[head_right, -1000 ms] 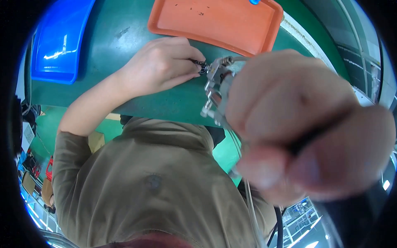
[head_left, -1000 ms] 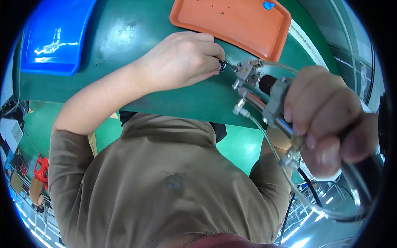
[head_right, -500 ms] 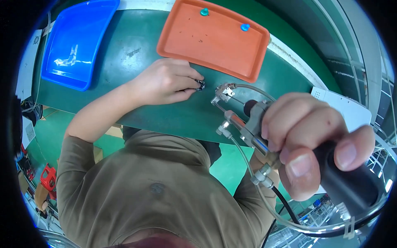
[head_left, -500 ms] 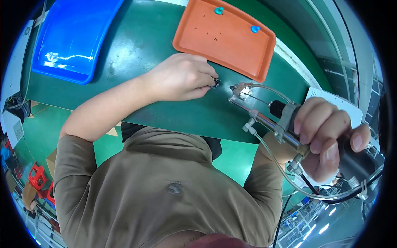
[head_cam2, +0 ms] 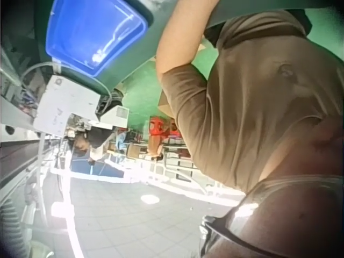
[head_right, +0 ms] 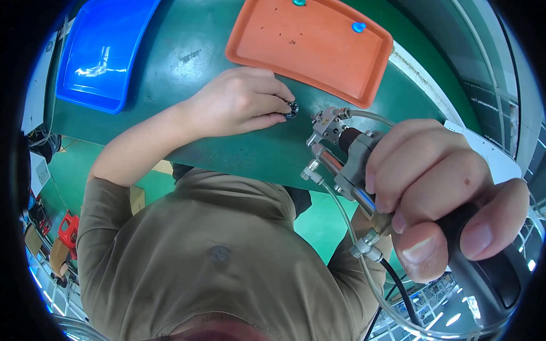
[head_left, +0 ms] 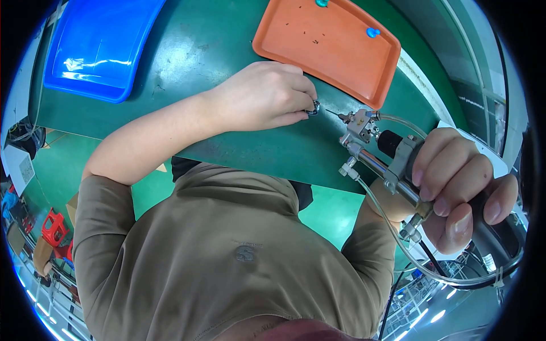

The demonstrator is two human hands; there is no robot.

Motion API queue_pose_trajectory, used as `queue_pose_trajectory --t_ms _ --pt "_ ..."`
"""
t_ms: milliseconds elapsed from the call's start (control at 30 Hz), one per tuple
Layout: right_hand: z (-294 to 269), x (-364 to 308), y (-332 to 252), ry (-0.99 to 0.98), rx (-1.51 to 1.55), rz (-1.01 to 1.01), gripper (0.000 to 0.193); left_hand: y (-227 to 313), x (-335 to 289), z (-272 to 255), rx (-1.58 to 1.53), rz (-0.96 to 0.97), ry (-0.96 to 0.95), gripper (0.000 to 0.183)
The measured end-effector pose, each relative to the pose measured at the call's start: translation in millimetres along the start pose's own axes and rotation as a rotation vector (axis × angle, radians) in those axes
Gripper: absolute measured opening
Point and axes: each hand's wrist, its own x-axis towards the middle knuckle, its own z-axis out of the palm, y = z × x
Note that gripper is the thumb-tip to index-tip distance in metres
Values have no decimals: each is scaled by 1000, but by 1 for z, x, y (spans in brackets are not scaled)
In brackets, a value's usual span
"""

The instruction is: The person fastens plastic components onto a small circular circuit board assembly using a pneumatic screwdriver to drive screws from a tray.

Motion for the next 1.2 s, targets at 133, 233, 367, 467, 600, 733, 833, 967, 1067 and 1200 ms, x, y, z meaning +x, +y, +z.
queue_pose_trajectory --t_ms 133,233,367,467,600,733,833,967,1067,1200 --pt "9 -1 10 40 101 -125 25 10 -1 -1 -121 -53 48 21" --pt "20 -3 17 88 154 -201 25 15 6 5 -403 -2 156 22" --pt "22 -1 21 76 195 -281 28 5 5 4 -404 81 92 18" --pt "20 -5 15 116 196 -314 29 5 7 1 -366 59 55 15" --pt "26 -7 6 220 200 -438 26 6 11 -14 -131 150 77 14" --pt "21 -17 -13 276 105 -485 26 0 16 -30 162 161 126 17" --pt "21 -16 -17 309 79 -503 28 -8 22 -32 199 103 221 22" --pt "14 -17 -12 285 125 -433 27 17 34 -18 -57 75 233 27" --pt "15 -19 -10 282 156 -406 26 21 35 -10 -271 69 161 23" --pt "16 -20 -8 309 173 -423 26 15 34 -13 -327 39 24 15"
